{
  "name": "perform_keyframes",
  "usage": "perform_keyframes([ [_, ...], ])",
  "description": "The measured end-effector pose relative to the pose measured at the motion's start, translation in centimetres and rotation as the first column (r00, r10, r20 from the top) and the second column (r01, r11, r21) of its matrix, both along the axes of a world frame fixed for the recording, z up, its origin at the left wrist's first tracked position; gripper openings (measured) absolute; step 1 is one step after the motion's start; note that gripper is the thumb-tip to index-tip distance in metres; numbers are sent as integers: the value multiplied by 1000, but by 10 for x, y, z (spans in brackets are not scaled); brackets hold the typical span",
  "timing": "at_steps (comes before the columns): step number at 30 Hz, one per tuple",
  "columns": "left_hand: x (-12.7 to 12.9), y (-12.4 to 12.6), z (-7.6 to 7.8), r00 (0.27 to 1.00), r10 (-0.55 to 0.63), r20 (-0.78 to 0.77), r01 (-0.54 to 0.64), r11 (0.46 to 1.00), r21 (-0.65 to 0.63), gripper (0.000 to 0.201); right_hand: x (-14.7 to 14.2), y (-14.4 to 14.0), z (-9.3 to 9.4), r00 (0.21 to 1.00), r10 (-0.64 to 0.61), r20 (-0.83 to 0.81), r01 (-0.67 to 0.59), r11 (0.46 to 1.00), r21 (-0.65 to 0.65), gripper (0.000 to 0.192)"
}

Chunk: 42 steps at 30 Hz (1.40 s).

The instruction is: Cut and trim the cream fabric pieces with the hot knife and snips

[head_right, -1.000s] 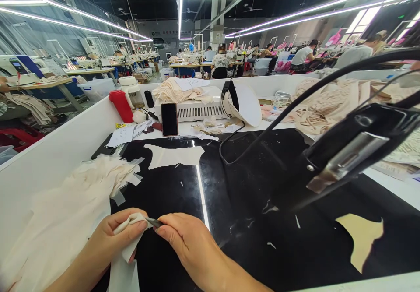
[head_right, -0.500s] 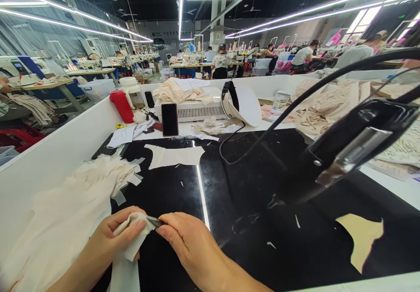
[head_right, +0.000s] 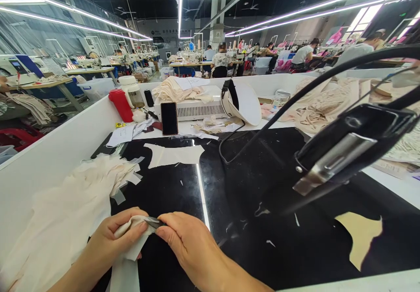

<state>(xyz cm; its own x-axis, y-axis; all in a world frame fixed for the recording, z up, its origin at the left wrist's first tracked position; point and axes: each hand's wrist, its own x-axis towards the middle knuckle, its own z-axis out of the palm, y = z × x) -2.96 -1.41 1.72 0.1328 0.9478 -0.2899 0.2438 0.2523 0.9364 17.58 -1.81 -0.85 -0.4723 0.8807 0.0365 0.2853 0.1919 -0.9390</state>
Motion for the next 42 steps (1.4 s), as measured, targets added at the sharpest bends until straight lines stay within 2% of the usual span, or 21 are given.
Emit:
perform_keyframes([
  [13,-3,1,-5,1000,-15,-11,16,999,40,40,-1,1,-2,1000,2,2,-2,1000,18,41],
  [24,0,-1,0,1000,-10,10,10,1000,30,40,-1,0,-1,1000,2,-16,-2,1000,16,42],
  [42,-4,1,-3,1000,-30,-1,30,999,31,44,1,0,2,1000,13,-19,-13,1000,-1,42],
])
